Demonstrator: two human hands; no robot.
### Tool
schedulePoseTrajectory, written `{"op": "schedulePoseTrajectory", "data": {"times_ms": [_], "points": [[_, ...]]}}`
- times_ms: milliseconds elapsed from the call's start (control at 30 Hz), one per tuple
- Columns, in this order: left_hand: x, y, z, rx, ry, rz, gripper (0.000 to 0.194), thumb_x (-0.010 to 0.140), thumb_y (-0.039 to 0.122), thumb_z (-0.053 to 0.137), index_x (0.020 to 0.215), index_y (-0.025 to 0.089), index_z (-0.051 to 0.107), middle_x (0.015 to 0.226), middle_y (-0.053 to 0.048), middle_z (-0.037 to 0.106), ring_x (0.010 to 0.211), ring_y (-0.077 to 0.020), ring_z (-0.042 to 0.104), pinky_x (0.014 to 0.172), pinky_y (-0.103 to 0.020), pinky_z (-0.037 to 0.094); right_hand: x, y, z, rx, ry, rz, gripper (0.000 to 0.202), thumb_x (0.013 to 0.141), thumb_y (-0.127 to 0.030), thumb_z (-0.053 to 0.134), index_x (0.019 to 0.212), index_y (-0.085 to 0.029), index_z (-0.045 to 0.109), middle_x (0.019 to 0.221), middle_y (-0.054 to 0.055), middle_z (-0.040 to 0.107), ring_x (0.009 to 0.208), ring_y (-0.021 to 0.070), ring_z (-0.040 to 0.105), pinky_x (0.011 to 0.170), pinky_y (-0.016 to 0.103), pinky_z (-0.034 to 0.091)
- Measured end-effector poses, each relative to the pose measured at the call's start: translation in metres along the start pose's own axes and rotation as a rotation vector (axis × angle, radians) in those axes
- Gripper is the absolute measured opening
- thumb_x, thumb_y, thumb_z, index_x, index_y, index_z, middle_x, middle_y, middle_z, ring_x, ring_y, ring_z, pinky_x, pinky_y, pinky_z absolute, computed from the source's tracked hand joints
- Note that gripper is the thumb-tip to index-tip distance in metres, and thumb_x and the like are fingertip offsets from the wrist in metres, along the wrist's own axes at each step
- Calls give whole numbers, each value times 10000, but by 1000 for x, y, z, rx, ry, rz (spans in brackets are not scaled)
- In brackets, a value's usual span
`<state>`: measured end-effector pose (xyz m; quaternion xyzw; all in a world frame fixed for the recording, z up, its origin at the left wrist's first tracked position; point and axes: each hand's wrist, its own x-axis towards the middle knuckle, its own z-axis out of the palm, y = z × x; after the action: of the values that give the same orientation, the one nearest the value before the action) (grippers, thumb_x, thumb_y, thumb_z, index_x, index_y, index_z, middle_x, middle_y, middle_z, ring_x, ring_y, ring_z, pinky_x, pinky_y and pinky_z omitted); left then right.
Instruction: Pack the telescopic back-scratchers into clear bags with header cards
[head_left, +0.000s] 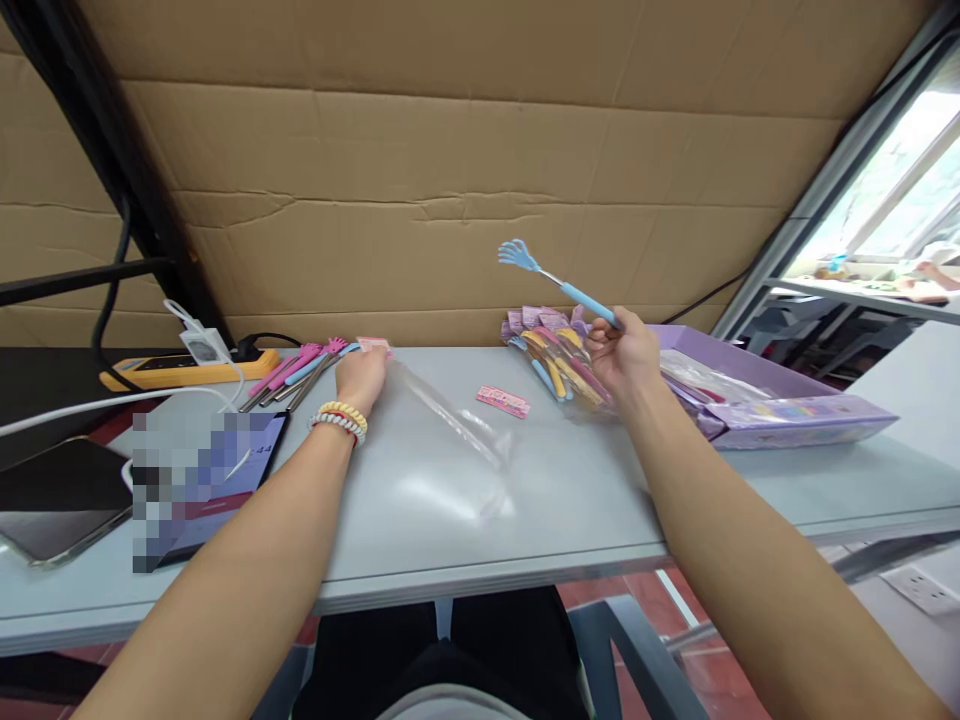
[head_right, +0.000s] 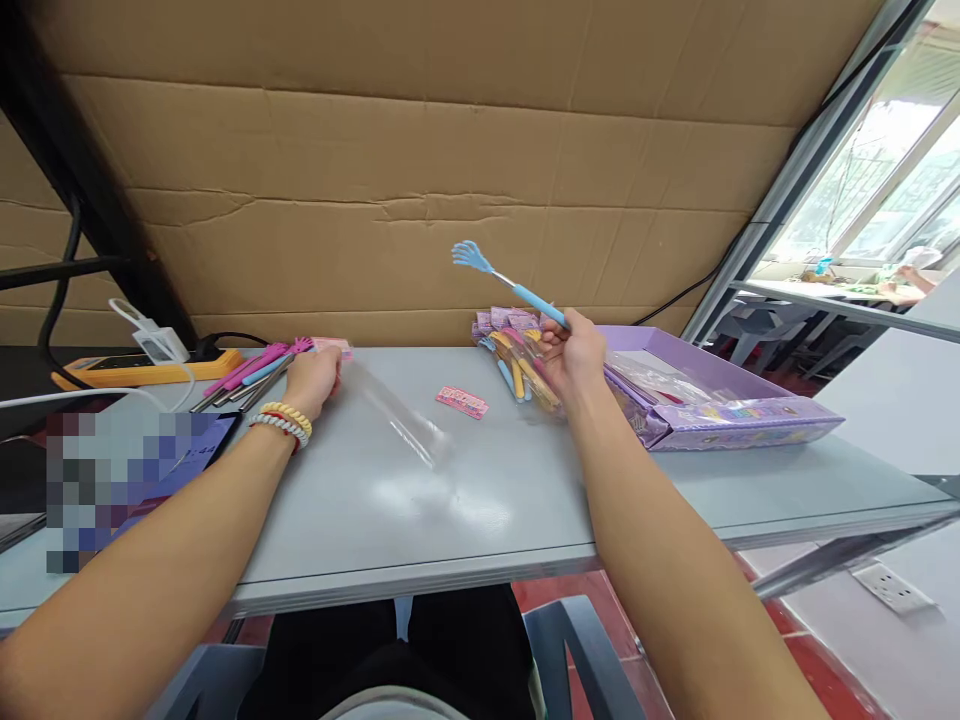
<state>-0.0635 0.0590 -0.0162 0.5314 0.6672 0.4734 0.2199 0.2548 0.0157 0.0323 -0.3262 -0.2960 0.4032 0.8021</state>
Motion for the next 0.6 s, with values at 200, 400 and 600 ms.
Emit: {"op": "schedulePoseTrajectory", "data": {"times_ms": [200,400,600], "points": [[-16,6,4,371,36,197,394,727,373,494,1029,145,600,1107,-194,634,1053,-352,573,838,-439,445,-26,21,15,-190,-479,135,292,618,-235,799,647,-166,517,622,40,661,510,112,595,436,189,482],[-26,19,4,-7,-38,375,281,722,334,402,703,161,623,815,-113,660,841,-251,607,785,-364,462,-36,43,22,-245,-561,173,411,535,-349,858,660,-170,510,613,47,675,513,124,608,465,214,482],[-30,23,15,-487,-350,199,495,771,555,400,827,131,649,808,-101,681,652,-158,556,616,-285,426,-44,44,25,-304,-611,146,433,554,-409,837,683,-176,495,667,44,691,534,118,601,486,227,461]]}}
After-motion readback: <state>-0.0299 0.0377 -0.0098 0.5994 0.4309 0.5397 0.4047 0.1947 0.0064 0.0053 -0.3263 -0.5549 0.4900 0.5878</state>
